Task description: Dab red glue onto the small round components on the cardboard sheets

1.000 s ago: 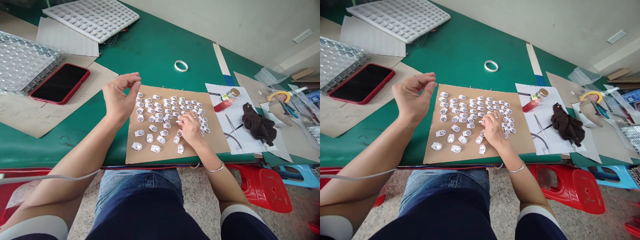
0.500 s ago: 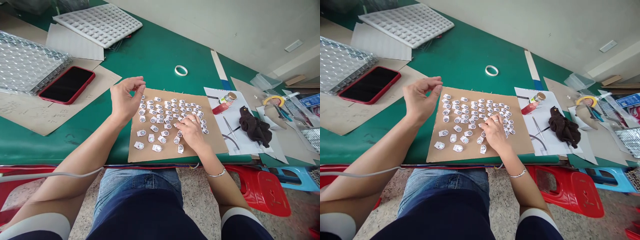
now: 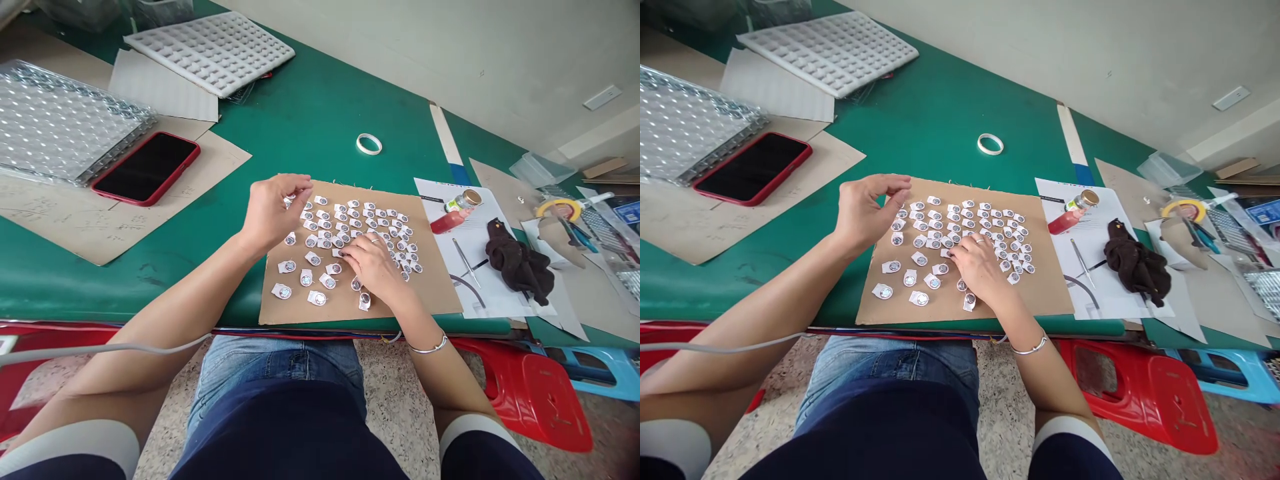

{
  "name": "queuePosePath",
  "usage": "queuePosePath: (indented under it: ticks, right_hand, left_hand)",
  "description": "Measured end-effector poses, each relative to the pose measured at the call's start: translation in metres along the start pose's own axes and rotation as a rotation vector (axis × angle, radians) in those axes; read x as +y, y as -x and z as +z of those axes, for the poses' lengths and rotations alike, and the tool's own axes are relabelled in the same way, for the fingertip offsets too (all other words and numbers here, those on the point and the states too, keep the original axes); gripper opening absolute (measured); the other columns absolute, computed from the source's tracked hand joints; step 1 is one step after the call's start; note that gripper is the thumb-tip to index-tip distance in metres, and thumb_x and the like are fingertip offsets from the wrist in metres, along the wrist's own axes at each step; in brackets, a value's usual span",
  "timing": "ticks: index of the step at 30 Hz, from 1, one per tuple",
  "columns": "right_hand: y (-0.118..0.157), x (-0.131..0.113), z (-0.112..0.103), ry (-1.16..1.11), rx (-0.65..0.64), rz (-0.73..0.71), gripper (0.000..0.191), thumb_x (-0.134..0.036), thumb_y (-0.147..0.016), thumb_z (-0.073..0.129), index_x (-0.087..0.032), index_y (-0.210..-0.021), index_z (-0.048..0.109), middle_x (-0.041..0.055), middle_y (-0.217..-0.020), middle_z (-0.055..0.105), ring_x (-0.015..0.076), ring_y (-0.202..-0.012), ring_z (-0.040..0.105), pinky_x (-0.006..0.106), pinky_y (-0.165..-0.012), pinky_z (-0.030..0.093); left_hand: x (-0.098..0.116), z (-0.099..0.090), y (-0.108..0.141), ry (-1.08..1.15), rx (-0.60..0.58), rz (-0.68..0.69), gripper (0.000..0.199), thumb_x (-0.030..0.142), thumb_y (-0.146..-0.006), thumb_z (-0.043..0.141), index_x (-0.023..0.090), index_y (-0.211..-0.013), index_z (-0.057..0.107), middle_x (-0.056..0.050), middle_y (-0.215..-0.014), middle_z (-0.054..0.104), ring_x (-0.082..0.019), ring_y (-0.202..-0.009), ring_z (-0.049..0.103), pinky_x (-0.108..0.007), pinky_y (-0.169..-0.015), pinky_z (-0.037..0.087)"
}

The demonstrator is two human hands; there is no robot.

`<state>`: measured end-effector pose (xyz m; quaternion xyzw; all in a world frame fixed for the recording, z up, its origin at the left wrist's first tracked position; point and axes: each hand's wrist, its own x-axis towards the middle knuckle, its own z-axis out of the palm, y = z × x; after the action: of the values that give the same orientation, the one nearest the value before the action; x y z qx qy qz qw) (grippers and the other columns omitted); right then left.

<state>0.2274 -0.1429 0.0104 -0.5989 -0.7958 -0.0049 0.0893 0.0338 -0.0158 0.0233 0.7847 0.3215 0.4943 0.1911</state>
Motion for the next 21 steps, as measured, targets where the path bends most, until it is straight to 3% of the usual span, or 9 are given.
queuePosePath:
  ticks: [6, 11, 14, 17, 19, 21]
  right_hand:
    - [-0.005, 0.001, 0.001, 0.03, -0.057, 0.011, 0.018, -0.028, -0.086, 0.049, -0.018, -0.091, 0.063, 0.0065, -0.09, 0.06, 0.0213, -0.091, 0.05, 0.038, -0.085, 0.038]
    - [-0.011, -0.002, -0.002, -0.007, -0.025, 0.071, 0.019, -0.024, -0.086, 0.045, -0.016, -0.083, 0.062, 0.0077, -0.086, 0.06, 0.0208, -0.088, 0.052, 0.037, -0.081, 0.039]
    - [-0.014, 0.0, -0.012, -0.245, 0.002, 0.176, 0.019, -0.026, -0.085, 0.046, -0.018, -0.08, 0.061, 0.0053, -0.083, 0.059, 0.0165, -0.081, 0.053, 0.033, -0.073, 0.04]
    - [-0.018, 0.005, -0.024, -0.58, -0.095, 0.327, 0.024, -0.037, -0.085, 0.047, -0.019, -0.082, 0.062, 0.0009, -0.069, 0.056, 0.0095, -0.059, 0.046, 0.027, -0.056, 0.036]
    - [-0.022, 0.008, -0.028, -0.775, -0.182, 0.41, 0.027, -0.044, -0.082, 0.051, -0.018, -0.08, 0.062, -0.002, -0.06, 0.051, 0.0069, -0.05, 0.038, 0.025, -0.05, 0.031]
    - [-0.025, 0.009, -0.027, -0.948, -0.197, 0.459, 0.028, -0.045, -0.077, 0.057, -0.018, -0.079, 0.062, -0.0017, -0.061, 0.053, 0.0065, -0.053, 0.041, 0.025, -0.052, 0.034]
  left_hand:
    - [0.004, 0.011, 0.012, 0.025, -0.305, 0.158, 0.018, 0.019, -0.083, 0.053, 0.016, -0.093, 0.067, -0.006, -0.096, 0.07, -0.019, -0.093, 0.065, -0.03, -0.081, 0.053]
    - [0.006, 0.016, 0.018, 0.036, -0.486, 0.257, 0.021, 0.02, -0.084, 0.052, 0.019, -0.098, 0.067, -0.007, -0.097, 0.069, -0.021, -0.093, 0.064, -0.037, -0.083, 0.052]
    - [0.008, 0.016, 0.018, 0.118, -0.597, 0.269, 0.028, 0.018, -0.083, 0.054, 0.024, -0.109, 0.063, -0.006, -0.102, 0.067, -0.021, -0.098, 0.062, -0.04, -0.088, 0.05]
    - [0.012, 0.015, 0.018, 0.238, -0.654, 0.205, 0.032, 0.019, -0.083, 0.055, 0.028, -0.114, 0.06, -0.004, -0.106, 0.067, -0.018, -0.095, 0.063, -0.036, -0.084, 0.052]
    - [0.014, 0.015, 0.019, 0.284, -0.638, 0.122, 0.031, 0.019, -0.082, 0.057, 0.028, -0.112, 0.062, -0.003, -0.102, 0.068, -0.016, -0.087, 0.065, -0.032, -0.078, 0.054]
    - [0.014, 0.016, 0.02, 0.309, -0.584, 0.018, 0.03, 0.019, -0.08, 0.06, 0.027, -0.108, 0.064, -0.001, -0.094, 0.07, -0.014, -0.079, 0.066, -0.028, -0.073, 0.055]
